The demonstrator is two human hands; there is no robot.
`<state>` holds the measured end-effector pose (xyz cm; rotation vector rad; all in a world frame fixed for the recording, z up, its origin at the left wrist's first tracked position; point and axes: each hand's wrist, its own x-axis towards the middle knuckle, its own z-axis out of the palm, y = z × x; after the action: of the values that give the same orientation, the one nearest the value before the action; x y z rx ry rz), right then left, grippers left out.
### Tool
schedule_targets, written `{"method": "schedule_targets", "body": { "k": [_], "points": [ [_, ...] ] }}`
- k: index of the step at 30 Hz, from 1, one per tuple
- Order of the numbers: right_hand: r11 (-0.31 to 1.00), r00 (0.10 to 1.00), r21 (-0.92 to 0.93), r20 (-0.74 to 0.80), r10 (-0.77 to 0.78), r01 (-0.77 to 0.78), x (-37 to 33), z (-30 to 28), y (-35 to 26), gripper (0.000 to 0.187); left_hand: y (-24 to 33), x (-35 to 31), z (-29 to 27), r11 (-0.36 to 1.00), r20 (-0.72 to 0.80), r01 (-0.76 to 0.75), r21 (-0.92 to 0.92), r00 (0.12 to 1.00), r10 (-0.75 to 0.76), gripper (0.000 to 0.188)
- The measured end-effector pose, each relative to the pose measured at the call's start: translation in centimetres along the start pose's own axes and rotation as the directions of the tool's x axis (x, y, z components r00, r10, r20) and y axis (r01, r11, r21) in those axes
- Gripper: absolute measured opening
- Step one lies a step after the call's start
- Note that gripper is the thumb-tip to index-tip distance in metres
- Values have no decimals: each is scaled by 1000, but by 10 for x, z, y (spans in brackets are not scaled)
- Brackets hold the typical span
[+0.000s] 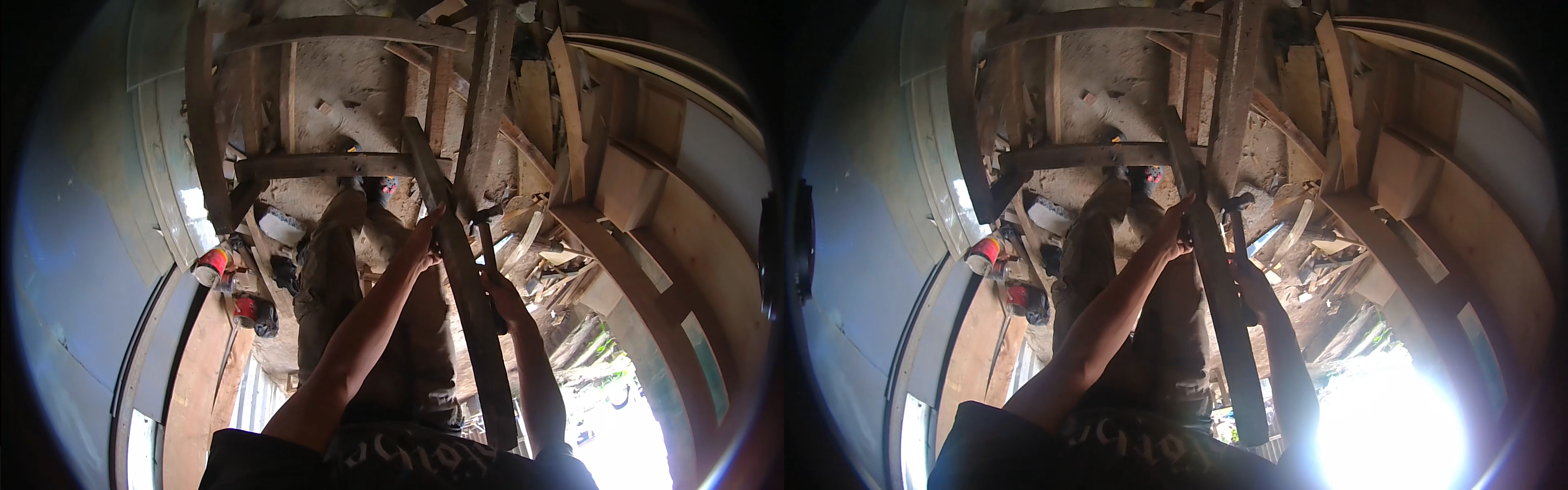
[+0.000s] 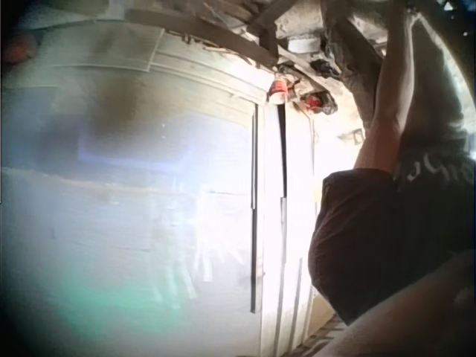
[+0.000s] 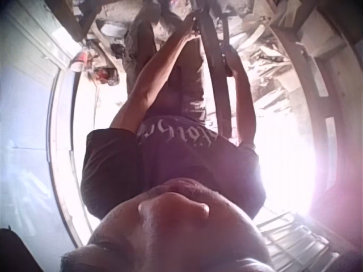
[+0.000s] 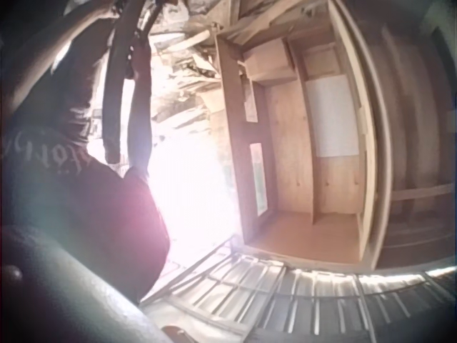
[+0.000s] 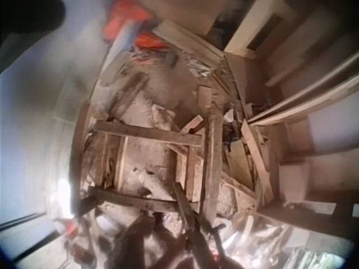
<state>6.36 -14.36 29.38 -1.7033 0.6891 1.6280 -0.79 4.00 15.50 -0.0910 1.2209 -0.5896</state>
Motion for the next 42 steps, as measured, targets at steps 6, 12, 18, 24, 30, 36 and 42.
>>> {"method": "schedule_targets", "body": {
  "k": [6,12,18,24,30,36,42],
  "points": [
    [997,997,59,51,-54,50,5,0,3,42,2,5,-4,997,-79,6,78,997,0,49],
    [999,999,22,31,29,-29,-8,7,-14,44,-4,18,-13,993,-68,81,88,995,-75,51],
    [997,995,10,-55,81,-80,-1,-3,-15,46,2,13,-16,984,-31,41,173,999,-36,59],
    [965,952,145,-248,-179,219,7,-10,-9,32,-10,38,-32,931,4,-21,366,1000,21,93],
    [916,835,-113,-379,-399,386,6,8,-37,25,8,13,-32,759,126,-88,645,992,8,105],
    [722,793,-601,-228,-566,343,8,27,-44,28,8,27,-42,808,22,-69,585,997,69,84],
    [656,783,-688,-207,-587,310,8,47,-45,32,35,45,-101,793,22,-431,431,883,469,31]
  ]
}}
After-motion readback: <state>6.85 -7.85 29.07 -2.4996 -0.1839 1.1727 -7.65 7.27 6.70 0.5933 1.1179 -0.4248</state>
